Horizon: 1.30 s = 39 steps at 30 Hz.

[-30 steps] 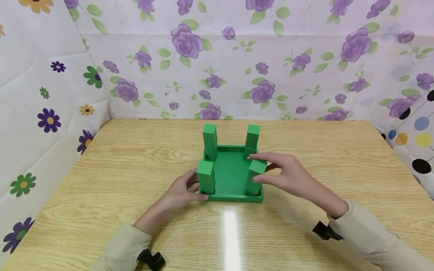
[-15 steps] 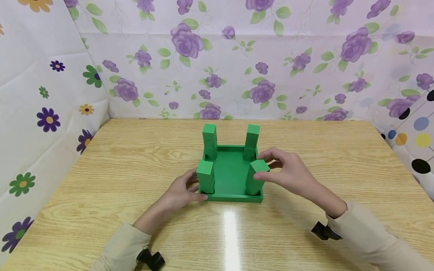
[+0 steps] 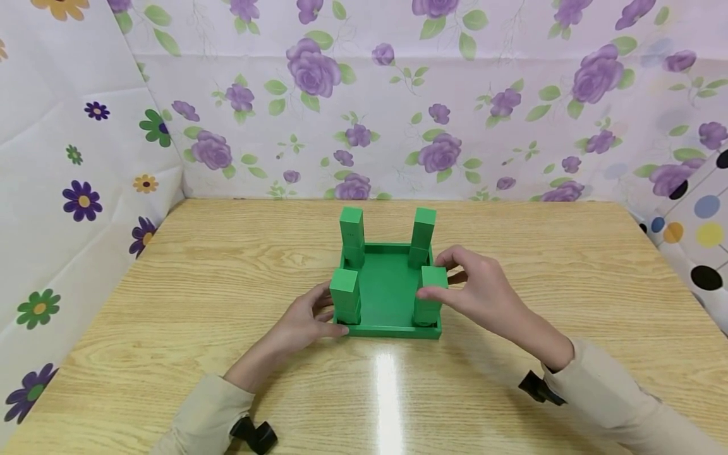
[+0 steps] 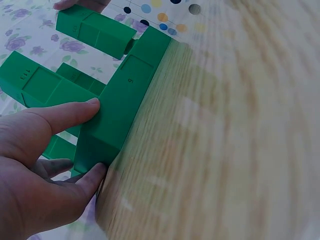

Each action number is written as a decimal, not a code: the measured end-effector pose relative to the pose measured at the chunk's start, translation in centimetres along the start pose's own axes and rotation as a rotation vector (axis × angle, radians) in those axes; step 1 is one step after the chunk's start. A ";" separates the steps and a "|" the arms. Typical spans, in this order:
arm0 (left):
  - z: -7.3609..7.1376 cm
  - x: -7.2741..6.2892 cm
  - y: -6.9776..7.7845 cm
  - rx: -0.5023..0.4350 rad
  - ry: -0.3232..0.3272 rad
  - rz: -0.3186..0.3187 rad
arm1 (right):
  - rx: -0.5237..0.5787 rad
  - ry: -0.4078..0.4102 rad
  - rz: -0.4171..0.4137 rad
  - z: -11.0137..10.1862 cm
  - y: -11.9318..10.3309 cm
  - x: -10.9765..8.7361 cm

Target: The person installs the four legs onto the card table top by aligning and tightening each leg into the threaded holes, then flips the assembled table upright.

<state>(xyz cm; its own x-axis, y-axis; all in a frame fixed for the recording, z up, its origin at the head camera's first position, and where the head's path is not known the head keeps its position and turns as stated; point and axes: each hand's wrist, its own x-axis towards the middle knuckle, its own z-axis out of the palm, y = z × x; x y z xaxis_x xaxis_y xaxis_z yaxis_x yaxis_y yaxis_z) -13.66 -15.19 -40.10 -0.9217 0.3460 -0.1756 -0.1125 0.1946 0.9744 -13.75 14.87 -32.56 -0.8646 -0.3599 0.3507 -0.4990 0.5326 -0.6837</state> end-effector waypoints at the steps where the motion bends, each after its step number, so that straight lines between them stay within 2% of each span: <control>1: 0.0 0.0 0.0 0.000 0.002 0.000 | -0.006 -0.015 -0.011 -0.1 0.0 0.0; 5: 0.0 -0.1 0.0 -0.005 0.005 -0.001 | 0.061 -0.151 -0.018 -0.9 0.4 0.0; 11: -0.1 0.0 -0.1 -0.011 0.000 -0.001 | 0.305 -0.405 0.013 -2.5 1.8 0.3; 15: -0.1 0.0 -0.1 -0.014 0.005 -0.002 | 0.444 -0.494 -0.004 -2.9 2.7 0.9; 18: -0.1 0.0 -0.2 -0.007 -0.002 0.006 | 0.500 -0.526 0.005 -2.9 3.0 1.3; 22: -0.2 0.0 -0.2 0.009 -0.014 0.025 | 0.498 -0.523 0.042 -3.0 2.9 1.5; 29: -0.2 0.1 -0.3 0.012 -0.019 0.033 | 0.381 -0.430 0.123 -2.6 2.8 1.3; 35: -0.1 0.1 -0.3 0.011 -0.011 0.023 | 0.281 -0.330 0.087 -1.8 2.3 1.1; 39: -0.1 0.1 -0.2 0.007 -0.009 0.026 | 0.210 -0.230 0.081 -1.2 1.8 0.8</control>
<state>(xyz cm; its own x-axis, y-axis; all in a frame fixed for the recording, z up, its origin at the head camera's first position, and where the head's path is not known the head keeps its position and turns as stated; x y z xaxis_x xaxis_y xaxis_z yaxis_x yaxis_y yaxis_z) -13.76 -15.33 -40.31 -0.9208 0.3597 -0.1510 -0.0855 0.1918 0.9777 -15.42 16.47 -32.72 -0.8530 -0.4993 0.1520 -0.3850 0.4055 -0.8290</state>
